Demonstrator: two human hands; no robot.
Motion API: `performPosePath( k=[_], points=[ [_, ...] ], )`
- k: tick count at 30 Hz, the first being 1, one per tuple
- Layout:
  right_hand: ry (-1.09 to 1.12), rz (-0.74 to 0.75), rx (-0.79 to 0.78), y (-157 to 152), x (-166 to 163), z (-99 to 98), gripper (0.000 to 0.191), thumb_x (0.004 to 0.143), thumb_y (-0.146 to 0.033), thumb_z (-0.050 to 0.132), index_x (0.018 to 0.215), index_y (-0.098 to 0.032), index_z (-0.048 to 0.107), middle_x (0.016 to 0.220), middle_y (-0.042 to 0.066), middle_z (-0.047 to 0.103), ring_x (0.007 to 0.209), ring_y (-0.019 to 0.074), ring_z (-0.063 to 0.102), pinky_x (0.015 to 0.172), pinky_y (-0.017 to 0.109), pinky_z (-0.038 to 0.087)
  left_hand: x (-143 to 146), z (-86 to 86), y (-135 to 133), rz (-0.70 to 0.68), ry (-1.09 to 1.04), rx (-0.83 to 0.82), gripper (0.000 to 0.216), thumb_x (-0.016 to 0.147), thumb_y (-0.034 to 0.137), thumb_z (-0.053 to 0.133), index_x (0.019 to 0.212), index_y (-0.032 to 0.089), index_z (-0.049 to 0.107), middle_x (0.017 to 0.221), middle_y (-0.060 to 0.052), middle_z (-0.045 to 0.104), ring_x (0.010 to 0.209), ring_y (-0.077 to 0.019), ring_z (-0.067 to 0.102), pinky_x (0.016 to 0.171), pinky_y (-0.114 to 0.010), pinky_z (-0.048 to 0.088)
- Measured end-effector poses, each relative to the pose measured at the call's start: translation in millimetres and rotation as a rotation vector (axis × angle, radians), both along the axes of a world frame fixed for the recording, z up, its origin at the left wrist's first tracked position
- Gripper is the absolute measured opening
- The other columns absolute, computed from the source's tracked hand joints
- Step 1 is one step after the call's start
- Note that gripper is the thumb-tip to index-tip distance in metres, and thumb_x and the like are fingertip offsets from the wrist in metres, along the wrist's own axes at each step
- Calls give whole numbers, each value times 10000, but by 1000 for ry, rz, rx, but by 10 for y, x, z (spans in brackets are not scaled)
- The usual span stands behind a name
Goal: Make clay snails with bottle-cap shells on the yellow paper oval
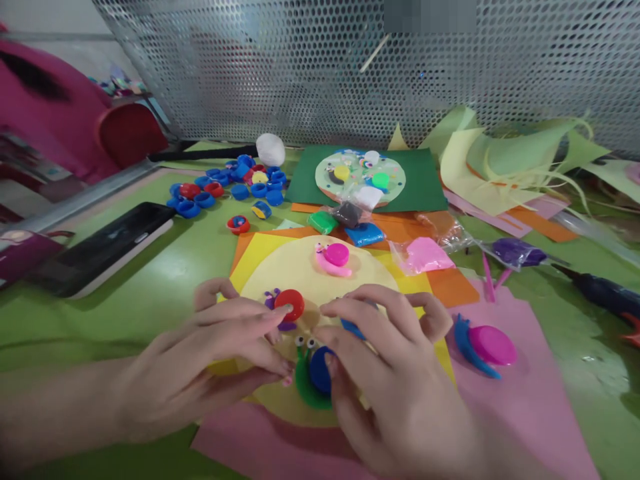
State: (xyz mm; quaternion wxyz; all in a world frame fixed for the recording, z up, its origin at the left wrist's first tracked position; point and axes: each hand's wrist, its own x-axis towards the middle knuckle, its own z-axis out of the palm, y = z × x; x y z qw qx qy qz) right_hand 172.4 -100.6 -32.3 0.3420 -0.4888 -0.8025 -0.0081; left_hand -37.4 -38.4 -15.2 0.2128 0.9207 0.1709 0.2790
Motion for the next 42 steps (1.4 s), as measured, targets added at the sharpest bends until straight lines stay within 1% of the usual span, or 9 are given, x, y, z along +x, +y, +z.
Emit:
performPosePath(
  k=[3, 5, 10, 15, 23, 27, 34, 38, 42],
  points=[
    [45, -37, -24, 11, 17, -1, 198, 787, -142, 466, 897, -223, 608, 985, 31, 619, 974, 254, 496, 782, 482, 376, 21, -83, 49, -49, 18, -168, 579, 838, 140, 581, 1317, 267, 282, 826, 104, 722, 920, -141, 565, 859, -316, 220],
    [52, -31, -40, 14, 19, -7, 206, 783, -128, 461, 896, -221, 606, 979, 28, 616, 970, 243, 496, 775, 470, 380, 29, -119, 69, -84, 53, -212, 618, 833, 129, 587, 1330, 277, 251, 834, 103, 721, 937, -151, 549, 848, -326, 203],
    [52, -3, -60, 25, 13, -21, 189, 787, -125, 470, 884, -208, 609, 1002, 30, 609, 993, 236, 488, 796, 458, 373, 64, -122, 83, -98, 52, -180, 594, 855, 147, 563, 1333, 289, 240, 832, 102, 718, 903, -151, 542, 836, -329, 192],
    [65, 1, -63, 45, 3, -20, 190, 784, -114, 460, 873, -189, 610, 994, 43, 609, 971, 237, 498, 792, 445, 372, 83, -123, 105, -85, 52, -133, 569, 872, 180, 548, 1336, 280, 233, 827, 89, 717, 934, -148, 537, 843, -320, 195],
    [51, 5, -58, 50, 10, -6, 176, 787, -109, 458, 843, -172, 612, 991, 65, 609, 968, 245, 498, 783, 437, 365, 83, -85, 108, -65, 121, -256, 591, 865, 195, 553, 1342, 296, 219, 813, 89, 716, 953, -156, 545, 860, -333, 201],
    [63, 29, -45, 50, -1, 2, 142, 782, -103, 493, 850, -167, 600, 969, 60, 609, 951, 231, 500, 773, 424, 368, 79, -60, 108, 8, 128, -337, 600, 848, 241, 578, 1342, 271, 240, 770, 80, 713, 912, -157, 561, 858, -324, 224],
    [66, 42, -43, 51, -7, -2, 157, 773, -89, 498, 864, -157, 606, 965, 67, 609, 959, 233, 500, 780, 425, 367, 95, -36, 168, -35, 250, -301, 572, 891, 225, 502, 1362, 283, 182, 842, 55, 711, 1036, -185, 496, 884, -359, 161],
    [58, 38, -50, 51, 1, -6, 187, 775, -94, 486, 883, -170, 618, 959, 61, 608, 969, 237, 497, 787, 421, 356, 114, 1, 202, -79, 333, -267, 570, 899, 198, 475, 1367, 290, 164, 867, 55, 704, 1082, -196, 452, 888, -383, 179],
    [61, 37, -44, 51, 0, -12, 185, 764, -93, 488, 869, -175, 616, 935, 55, 611, 965, 239, 497, 777, 413, 345, 137, 9, 225, -140, 319, -235, 530, 911, 197, 420, 1373, 299, 180, 860, 51, 697, 1077, -215, 447, 897, -395, 237]
  ],
)
